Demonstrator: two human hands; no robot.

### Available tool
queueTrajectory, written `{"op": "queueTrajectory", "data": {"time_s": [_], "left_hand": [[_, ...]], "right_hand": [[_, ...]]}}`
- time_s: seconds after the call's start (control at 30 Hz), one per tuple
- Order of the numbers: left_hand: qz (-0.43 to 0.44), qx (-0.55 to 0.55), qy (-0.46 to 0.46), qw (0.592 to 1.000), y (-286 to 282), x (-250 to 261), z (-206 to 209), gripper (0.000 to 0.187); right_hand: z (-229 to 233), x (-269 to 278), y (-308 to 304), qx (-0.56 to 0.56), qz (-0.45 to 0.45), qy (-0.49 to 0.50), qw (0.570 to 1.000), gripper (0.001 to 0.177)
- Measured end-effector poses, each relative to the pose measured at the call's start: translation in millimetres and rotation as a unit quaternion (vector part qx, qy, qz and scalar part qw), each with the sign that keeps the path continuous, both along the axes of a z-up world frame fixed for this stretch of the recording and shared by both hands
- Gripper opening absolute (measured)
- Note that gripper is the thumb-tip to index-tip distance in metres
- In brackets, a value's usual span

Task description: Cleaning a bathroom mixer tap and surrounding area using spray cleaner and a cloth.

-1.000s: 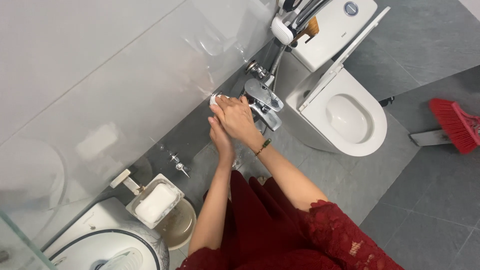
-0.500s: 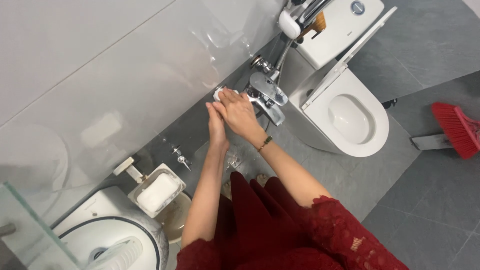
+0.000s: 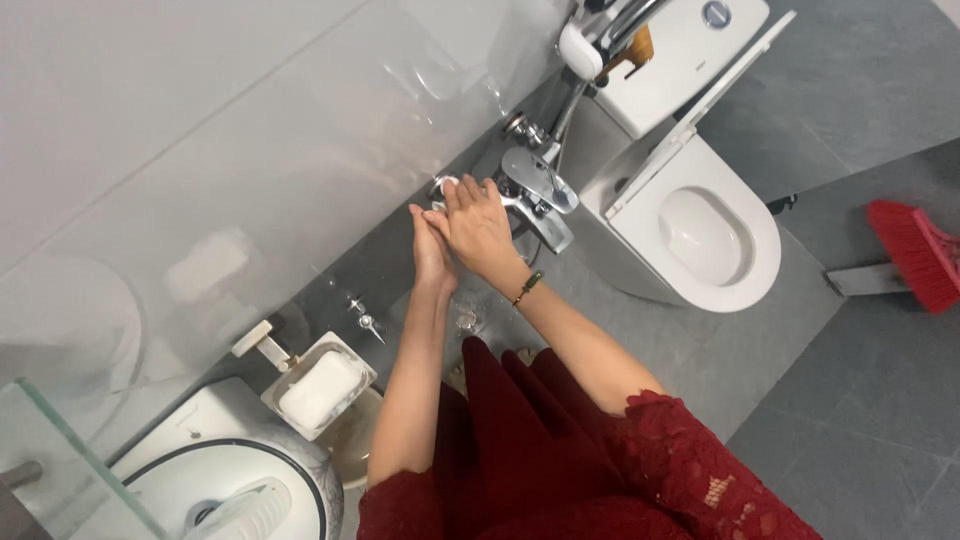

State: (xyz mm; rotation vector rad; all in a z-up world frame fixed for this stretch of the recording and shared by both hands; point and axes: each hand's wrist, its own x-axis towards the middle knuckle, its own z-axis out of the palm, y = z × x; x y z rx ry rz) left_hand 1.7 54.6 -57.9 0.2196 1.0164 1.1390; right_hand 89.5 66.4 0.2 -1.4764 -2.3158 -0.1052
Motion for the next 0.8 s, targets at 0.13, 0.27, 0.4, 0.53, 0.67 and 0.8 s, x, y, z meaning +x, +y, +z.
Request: {"op": "queueTrajectory", "data": {"time_s": [0.13,0.27,0.4,0.53,0.67,0.8], "left_hand": [[0.005,0.033,0.036,0.999,-25,7,72,0.090],[0.003,0.078,0.112,0.991,-40,4,40,0.084],[-0.004,0.078,0.134,0.988,-48,7,53,0.082],[0.039,0.044,0.131,0.990,-41,1,54,0.080],[0.118,0.017,0.121,0.985,-8,2,8,0.066],[0.141,-0.012,0.185,0.972,16,2,-53,0.031]], "right_hand": [[10,5,-18,0.058,0.027,-0.017,0.998,0.060],[21,15,-39,0.089,0.042,0.009,0.995,0.055],[19,26,-66,0.080,0.037,0.016,0.996,0.060],[23,30,-80,0.060,-0.003,0.014,0.998,0.065],[33,20,-88,-0.001,-0.072,-0.026,0.997,0.074],[19,26,-81,-0.004,-0.127,-0.032,0.991,0.081]]}}
